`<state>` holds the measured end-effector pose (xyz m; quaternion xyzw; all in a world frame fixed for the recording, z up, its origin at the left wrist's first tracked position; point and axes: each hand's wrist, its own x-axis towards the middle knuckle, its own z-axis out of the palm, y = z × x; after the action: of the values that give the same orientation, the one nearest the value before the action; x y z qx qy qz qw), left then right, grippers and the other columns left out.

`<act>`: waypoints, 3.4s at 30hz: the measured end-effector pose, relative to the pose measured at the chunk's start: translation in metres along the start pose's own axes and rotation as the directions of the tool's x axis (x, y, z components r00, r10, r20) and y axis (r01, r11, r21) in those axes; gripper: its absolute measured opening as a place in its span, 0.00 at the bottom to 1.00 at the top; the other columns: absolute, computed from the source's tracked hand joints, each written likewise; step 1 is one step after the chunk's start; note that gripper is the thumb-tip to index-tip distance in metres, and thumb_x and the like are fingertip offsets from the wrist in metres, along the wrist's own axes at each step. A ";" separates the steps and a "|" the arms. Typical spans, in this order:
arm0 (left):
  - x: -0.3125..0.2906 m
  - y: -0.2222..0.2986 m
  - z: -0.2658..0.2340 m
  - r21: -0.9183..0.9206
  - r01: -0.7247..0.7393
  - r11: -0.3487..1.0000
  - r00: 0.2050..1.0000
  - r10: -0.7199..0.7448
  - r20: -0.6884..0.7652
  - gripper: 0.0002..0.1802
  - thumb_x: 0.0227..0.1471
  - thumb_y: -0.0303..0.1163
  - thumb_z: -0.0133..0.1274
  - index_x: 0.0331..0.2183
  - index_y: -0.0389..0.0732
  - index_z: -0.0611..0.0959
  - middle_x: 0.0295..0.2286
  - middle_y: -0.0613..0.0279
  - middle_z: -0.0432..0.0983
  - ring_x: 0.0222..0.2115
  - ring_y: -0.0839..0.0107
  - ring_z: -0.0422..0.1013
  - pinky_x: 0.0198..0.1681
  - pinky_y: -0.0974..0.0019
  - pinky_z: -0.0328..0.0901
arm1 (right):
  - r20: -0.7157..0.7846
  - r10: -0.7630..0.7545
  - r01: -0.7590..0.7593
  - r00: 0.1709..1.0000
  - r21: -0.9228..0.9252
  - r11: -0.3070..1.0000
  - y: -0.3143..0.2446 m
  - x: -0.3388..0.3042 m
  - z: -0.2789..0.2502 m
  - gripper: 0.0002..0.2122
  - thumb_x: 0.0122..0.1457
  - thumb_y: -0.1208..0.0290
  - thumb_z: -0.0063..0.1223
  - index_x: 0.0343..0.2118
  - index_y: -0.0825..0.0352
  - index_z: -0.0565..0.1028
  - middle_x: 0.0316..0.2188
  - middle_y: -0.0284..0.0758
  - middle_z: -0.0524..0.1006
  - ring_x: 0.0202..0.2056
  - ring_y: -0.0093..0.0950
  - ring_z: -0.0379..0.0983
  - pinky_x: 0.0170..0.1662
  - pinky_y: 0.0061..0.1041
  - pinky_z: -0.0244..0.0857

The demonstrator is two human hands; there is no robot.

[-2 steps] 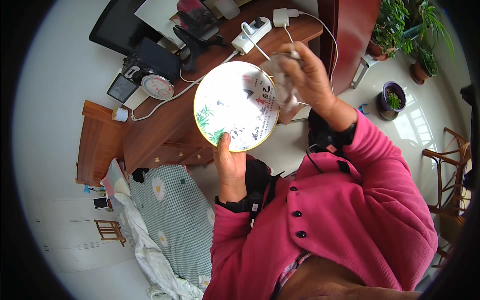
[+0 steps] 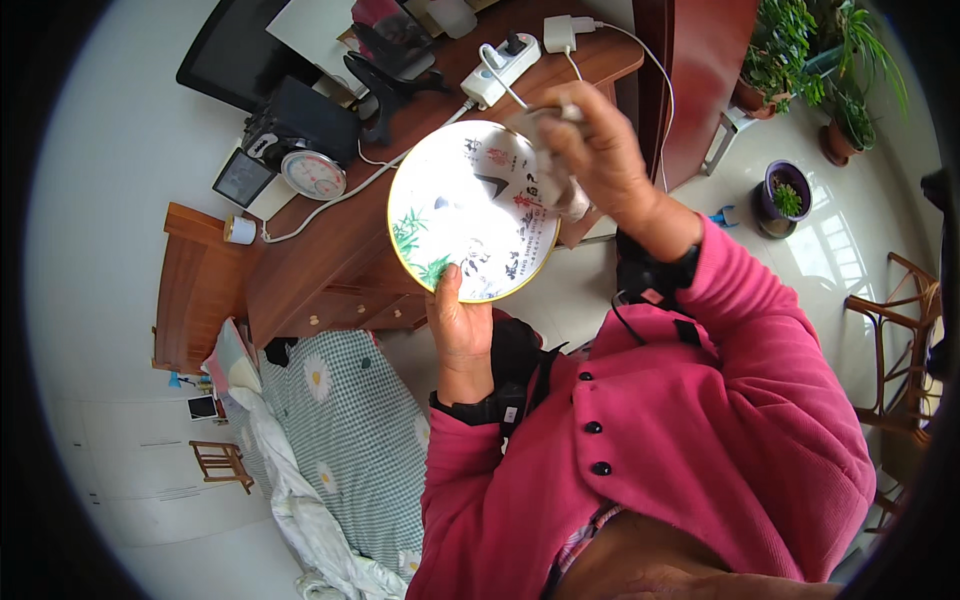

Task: The person wipes a desk surface and several objects on it using a cloth. They clean a mirror, a decorative plate, a small round gauge, and the desk surface itself, then place each item back on the desk.

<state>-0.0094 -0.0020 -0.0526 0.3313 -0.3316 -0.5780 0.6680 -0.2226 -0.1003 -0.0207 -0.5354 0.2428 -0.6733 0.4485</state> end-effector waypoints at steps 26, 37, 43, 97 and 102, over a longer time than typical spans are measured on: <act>0.012 0.016 0.011 0.028 -0.027 0.999 0.997 0.025 0.073 0.49 0.55 0.64 0.46 0.62 0.36 0.57 0.60 0.55 0.58 0.60 0.61 0.57 0.62 0.55 0.57 | 0.761 -0.371 0.751 0.532 -0.222 0.622 0.023 -0.027 0.057 0.24 0.51 0.67 0.58 0.53 0.63 0.69 0.57 0.42 0.68 0.58 0.40 0.65 0.63 0.41 0.57; 0.008 0.014 0.015 -0.026 -0.040 0.999 0.994 0.042 0.098 0.44 0.56 0.53 0.54 0.63 0.39 0.56 0.61 0.56 0.57 0.61 0.58 0.57 0.61 0.49 0.58 | 0.443 -0.411 0.601 0.796 -0.509 0.616 0.022 0.039 0.027 0.19 0.51 0.78 0.56 0.48 0.65 0.69 0.50 0.43 0.71 0.53 0.46 0.67 0.57 0.39 0.61; 0.012 0.007 0.007 -0.009 -0.018 1.000 0.994 0.019 0.109 0.44 0.55 0.53 0.54 0.62 0.39 0.58 0.60 0.56 0.58 0.60 0.59 0.58 0.61 0.50 0.58 | 0.466 -0.294 0.525 0.834 -0.513 0.679 0.018 -0.018 0.030 0.25 0.47 0.80 0.58 0.51 0.64 0.68 0.54 0.45 0.70 0.58 0.46 0.64 0.60 0.40 0.60; 0.007 0.039 -0.022 -0.048 -0.109 0.993 0.994 0.107 -0.038 0.34 0.54 0.35 0.57 0.58 0.34 0.66 0.54 0.52 0.68 0.54 0.58 0.67 0.55 0.54 0.66 | 0.150 0.359 -0.258 0.921 -0.454 0.853 0.016 -0.007 -0.055 0.13 0.66 0.70 0.45 0.50 0.68 0.71 0.36 0.33 0.75 0.38 0.22 0.71 0.46 0.22 0.66; 0.020 0.053 -0.015 -0.070 -0.131 0.989 0.988 0.124 -0.094 0.40 0.54 0.44 0.57 0.60 0.35 0.61 0.57 0.53 0.63 0.57 0.58 0.62 0.59 0.52 0.61 | 0.053 0.342 -0.336 0.938 -0.100 0.936 -0.003 0.015 -0.038 0.15 0.68 0.68 0.43 0.54 0.66 0.69 0.39 0.27 0.74 0.40 0.16 0.69 0.46 0.18 0.65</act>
<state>0.0341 -0.0146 -0.0160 0.3093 -0.2999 -0.5309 0.7298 -0.2596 -0.1176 -0.0227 -0.5281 0.3457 -0.5552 0.5416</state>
